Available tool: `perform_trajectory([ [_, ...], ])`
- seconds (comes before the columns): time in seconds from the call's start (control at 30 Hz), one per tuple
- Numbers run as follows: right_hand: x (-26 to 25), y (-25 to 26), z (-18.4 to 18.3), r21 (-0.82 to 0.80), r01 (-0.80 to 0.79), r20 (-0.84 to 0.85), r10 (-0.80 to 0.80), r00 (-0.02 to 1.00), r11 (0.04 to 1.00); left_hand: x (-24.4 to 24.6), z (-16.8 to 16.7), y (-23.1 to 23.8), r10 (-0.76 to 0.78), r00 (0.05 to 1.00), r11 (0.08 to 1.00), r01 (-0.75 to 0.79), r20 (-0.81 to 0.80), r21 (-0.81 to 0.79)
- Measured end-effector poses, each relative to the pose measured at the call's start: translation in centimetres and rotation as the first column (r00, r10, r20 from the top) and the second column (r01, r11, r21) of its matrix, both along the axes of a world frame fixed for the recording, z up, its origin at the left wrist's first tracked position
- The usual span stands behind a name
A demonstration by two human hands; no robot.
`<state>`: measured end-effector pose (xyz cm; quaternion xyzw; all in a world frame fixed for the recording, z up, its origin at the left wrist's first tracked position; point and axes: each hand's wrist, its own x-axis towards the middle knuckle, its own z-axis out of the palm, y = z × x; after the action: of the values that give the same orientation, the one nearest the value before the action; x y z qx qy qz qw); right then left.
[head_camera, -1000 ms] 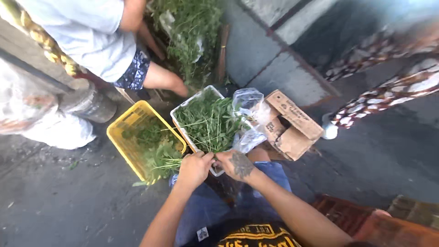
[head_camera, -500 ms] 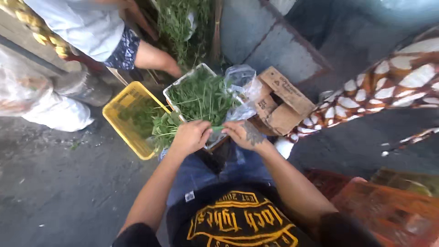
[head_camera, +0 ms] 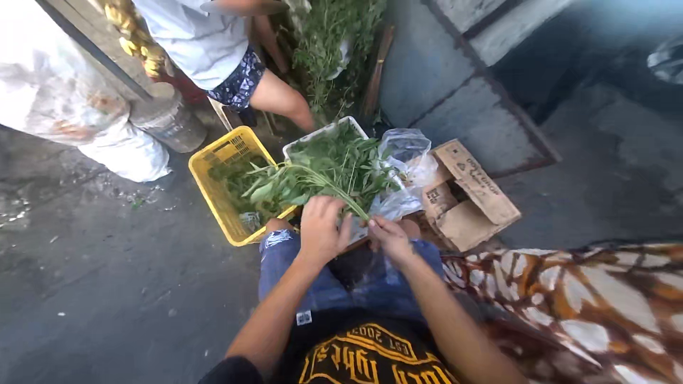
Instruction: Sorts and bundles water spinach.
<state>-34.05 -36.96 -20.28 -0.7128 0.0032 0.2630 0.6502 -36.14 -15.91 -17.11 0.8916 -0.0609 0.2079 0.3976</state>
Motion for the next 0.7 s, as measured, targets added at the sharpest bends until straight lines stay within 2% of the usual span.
perform_trajectory([
  [0.03, -0.3, 0.3, 0.1, 0.079, 0.013, -0.096, -0.006, 0.995, 0.997, -0.4, -1.0, -0.2, 0.070, 0.985, 0.952, -0.114, -0.159, -0.285],
  [0.07, -0.9, 0.7, 0.3, 0.159, 0.018, -0.190, 0.012, 0.982, 0.987, -0.7, -1.9, -0.4, -0.002, 0.932, 0.812, -0.210, -0.362, -0.545],
  [0.1, -1.4, 1.2, 0.3, 0.228, 0.016, -0.278, 0.049, 0.959, 0.973, -0.6, -2.8, -0.1, -0.188, 0.850, 0.642, -0.272, -0.492, -0.716],
  [0.13, -1.8, 1.9, 0.2, 0.281, 0.002, -0.351, 0.101, 0.931, 0.960, -0.3, -3.8, 0.3, -0.380, 0.776, 0.502, -0.283, -0.503, -0.817],
  [0.17, -2.1, 2.5, -0.1, 0.313, -0.014, -0.403, 0.146, 0.903, 0.950, 0.0, -4.7, 0.4, -0.510, 0.739, 0.403, -0.246, -0.439, -0.882],
  [0.2, -2.5, 3.0, -0.5, 0.327, -0.026, -0.435, 0.175, 0.883, 0.945, 0.2, -5.4, 0.3, -0.556, 0.739, 0.344, -0.212, -0.381, -0.915],
  [0.23, -2.7, 3.3, -0.9, 0.322, -0.040, -0.439, 0.187, 0.879, 0.946, 0.3, -5.8, 0.1, -0.546, 0.760, 0.318, -0.201, -0.353, -0.926],
  [0.3, -2.5, 3.8, -1.4, 0.214, -0.106, -0.348, 0.177, 0.921, 0.971, 0.5, -6.4, -0.3, -0.472, 0.809, 0.343, -0.196, -0.349, -0.919],
  [0.37, -1.6, 4.1, -1.8, -0.002, -0.159, -0.191, 0.156, 0.969, 0.987, 0.7, -7.0, -0.4, -0.394, 0.841, 0.441, -0.180, -0.370, -0.879],
  [0.4, -1.4, 4.4, -2.2, -0.060, -0.141, -0.140, 0.132, 0.981, 0.988, 0.7, -7.3, -0.4, -0.352, 0.852, 0.514, -0.171, -0.388, -0.841],
  [0.43, -1.2, 4.6, -2.5, -0.061, -0.104, -0.120, 0.097, 0.988, 0.993, 0.8, -7.4, -0.6, -0.306, 0.863, 0.585, -0.163, -0.402, -0.795],
  [0.5, -1.0, 5.1, -3.5, 0.066, 0.014, -0.170, -0.003, 0.986, 0.998, 1.3, -7.6, -0.9, -0.228, 0.886, 0.684, -0.150, -0.404, -0.714],
  [0.57, -1.2, 5.6, -4.0, 0.264, 0.155, -0.319, -0.065, 0.946, 0.952, 1.8, -7.8, -1.0, -0.197, 0.891, 0.713, -0.155, -0.408, -0.684],
  [0.6, -1.2, 5.7, -3.9, 0.367, 0.202, -0.420, -0.032, 0.907, 0.908, 2.1, -7.9, -0.9, -0.227, 0.878, 0.688, -0.161, -0.421, -0.707],
  [0.63, -1.0, 5.5, -3.9, 0.467, 0.228, -0.506, 0.047, 0.861, 0.854, 2.3, -7.9, -0.7, -0.292, 0.853, 0.626, -0.172, -0.434, -0.760],
  [0.7, -0.8, 5.0, -4.1, 0.578, 0.264, -0.604, 0.188, 0.774, 0.772, 2.6, -7.9, -0.3, -0.461, 0.793, 0.400, -0.216, -0.399, -0.891],
])
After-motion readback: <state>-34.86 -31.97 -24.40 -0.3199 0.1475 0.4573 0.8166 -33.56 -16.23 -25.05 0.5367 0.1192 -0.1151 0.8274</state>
